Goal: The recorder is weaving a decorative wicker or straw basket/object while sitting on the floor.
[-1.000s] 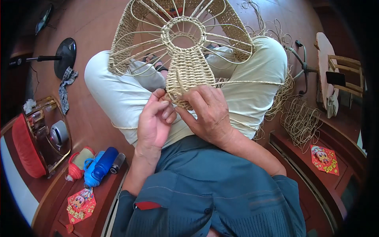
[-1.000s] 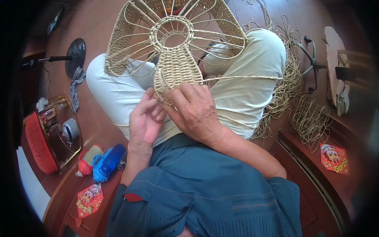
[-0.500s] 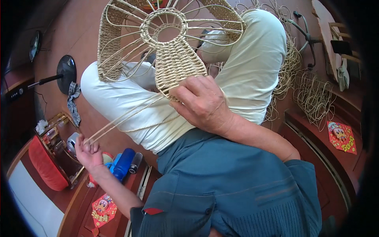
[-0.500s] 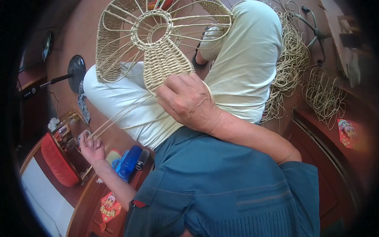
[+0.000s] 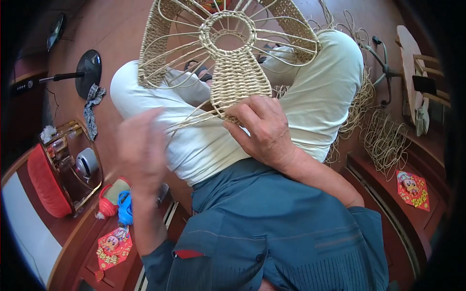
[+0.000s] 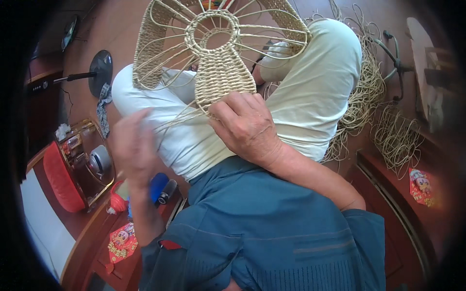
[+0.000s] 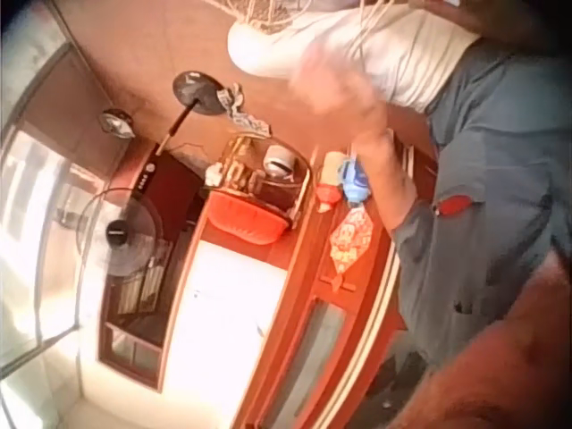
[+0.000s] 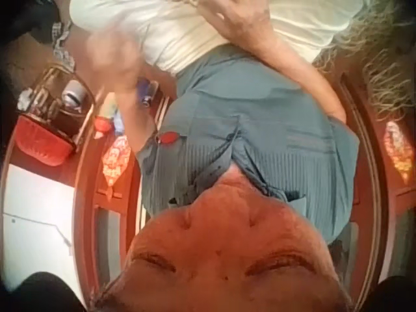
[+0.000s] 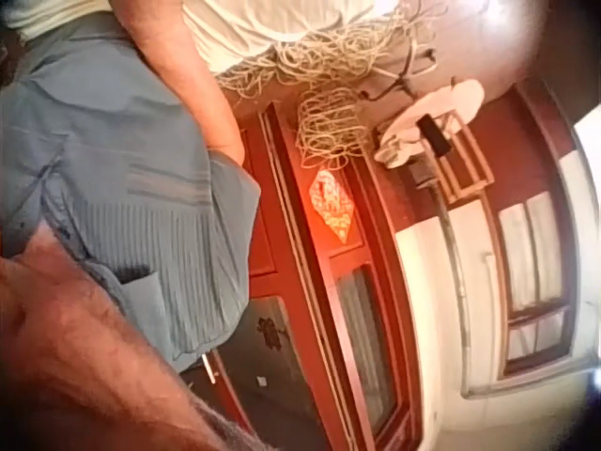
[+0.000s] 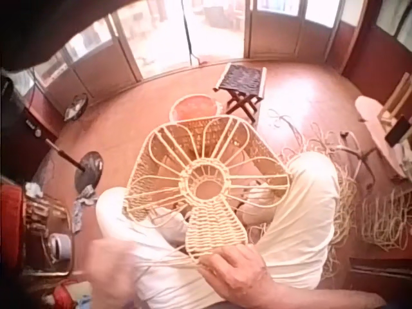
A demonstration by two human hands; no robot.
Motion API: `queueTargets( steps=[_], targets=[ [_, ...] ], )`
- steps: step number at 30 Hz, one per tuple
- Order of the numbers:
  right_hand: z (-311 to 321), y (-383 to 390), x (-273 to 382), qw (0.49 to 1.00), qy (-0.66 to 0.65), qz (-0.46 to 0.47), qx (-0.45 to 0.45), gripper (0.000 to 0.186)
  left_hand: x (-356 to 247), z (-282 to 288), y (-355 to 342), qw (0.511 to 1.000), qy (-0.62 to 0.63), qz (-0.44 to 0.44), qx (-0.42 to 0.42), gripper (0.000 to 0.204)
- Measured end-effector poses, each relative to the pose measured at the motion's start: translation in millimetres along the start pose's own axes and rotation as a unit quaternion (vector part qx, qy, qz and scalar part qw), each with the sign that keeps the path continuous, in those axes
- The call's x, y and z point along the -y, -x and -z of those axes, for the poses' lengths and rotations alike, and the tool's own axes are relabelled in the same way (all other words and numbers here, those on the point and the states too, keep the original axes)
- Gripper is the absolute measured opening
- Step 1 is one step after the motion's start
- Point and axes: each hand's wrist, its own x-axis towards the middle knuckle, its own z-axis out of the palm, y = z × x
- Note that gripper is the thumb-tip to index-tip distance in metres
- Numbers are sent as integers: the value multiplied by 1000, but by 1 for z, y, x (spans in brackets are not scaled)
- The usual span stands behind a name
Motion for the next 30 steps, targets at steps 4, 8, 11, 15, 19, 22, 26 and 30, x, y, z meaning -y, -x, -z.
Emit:
queueTargets(
  steps=[4,8,11,15,19,22,26,30],
  targets=[
    [2,-2,2,1000,4,-2,4,23,-47,-41,-39,989,124,-54,66,25],
    [2,-1,2,1000,4,-9,13,23,-40,-47,-38,979,133,-57,142,18],
    [2,1,1,1000,4,-12,11,22,-20,-34,-19,992,101,-21,78,16],
    [1,2,-1,1000,3,-4,5,21,88,30,15,993,-67,96,-29,18],
    [1,1,-2,1000,-9,0,-5,20,243,142,68,904,-297,294,-94,30],
    [3,2,-2,1000,-10,1,-4,20,278,198,84,712,-424,560,-22,32],
    [2,1,-2,1000,5,-3,20,20,175,141,28,941,-229,216,-124,32],
    [2,0,0,1000,3,-5,9,20,11,14,-7,998,33,44,37,28]
  ],
)
